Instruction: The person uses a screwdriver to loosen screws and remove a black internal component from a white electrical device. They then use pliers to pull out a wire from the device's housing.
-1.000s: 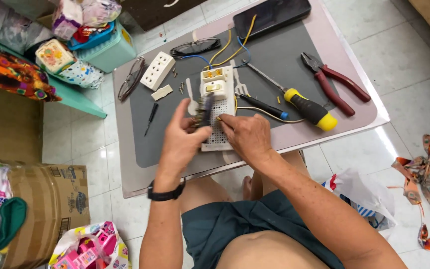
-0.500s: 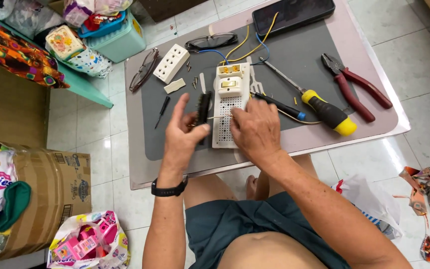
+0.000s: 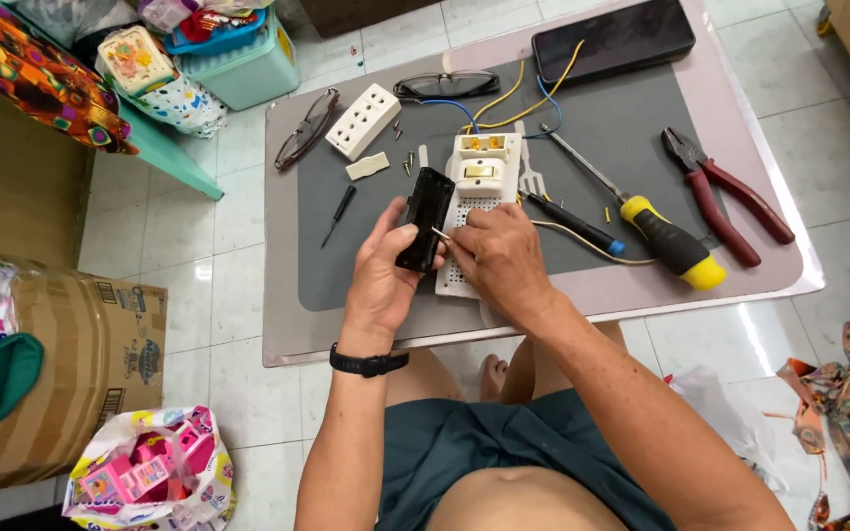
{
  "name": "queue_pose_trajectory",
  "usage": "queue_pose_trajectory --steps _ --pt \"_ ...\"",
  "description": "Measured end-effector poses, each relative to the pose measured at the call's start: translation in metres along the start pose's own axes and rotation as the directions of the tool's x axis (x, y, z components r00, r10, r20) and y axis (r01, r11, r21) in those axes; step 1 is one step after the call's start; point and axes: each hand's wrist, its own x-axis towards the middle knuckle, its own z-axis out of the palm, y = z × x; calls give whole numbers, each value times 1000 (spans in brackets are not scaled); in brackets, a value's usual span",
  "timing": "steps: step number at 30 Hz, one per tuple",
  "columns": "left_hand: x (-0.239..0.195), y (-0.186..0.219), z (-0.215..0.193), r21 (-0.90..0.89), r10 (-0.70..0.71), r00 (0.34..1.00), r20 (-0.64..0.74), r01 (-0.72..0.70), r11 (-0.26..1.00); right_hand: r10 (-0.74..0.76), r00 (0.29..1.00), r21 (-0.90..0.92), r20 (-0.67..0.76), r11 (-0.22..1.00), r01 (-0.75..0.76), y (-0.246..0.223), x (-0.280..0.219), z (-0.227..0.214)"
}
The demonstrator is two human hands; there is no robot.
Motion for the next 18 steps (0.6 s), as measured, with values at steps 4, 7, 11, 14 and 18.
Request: queue_pose_trajectory --steps 4,7,11,14,18 --pt "3 -2 -3 -168 -81 997 6 81 982 -4 1000 44 -13 999 4 2 -2 4" --pt "1 -6 -7 -84 -34 999 24 36 996 -12 999 60 -43 998 14 -4 3 -3" --pt "-17 -4 -11 514 254 936 245 -347 784 -79 987 2 -141 997 80 3 -1 7" --pt "-50 10 21 746 490 787 376 -570 343 -68 972 85 -227 992 90 11 -8 14" --pt "-45 -4 18 718 565 735 374 -616 325 -84 971 128 -224 985 115 18 -10 16"
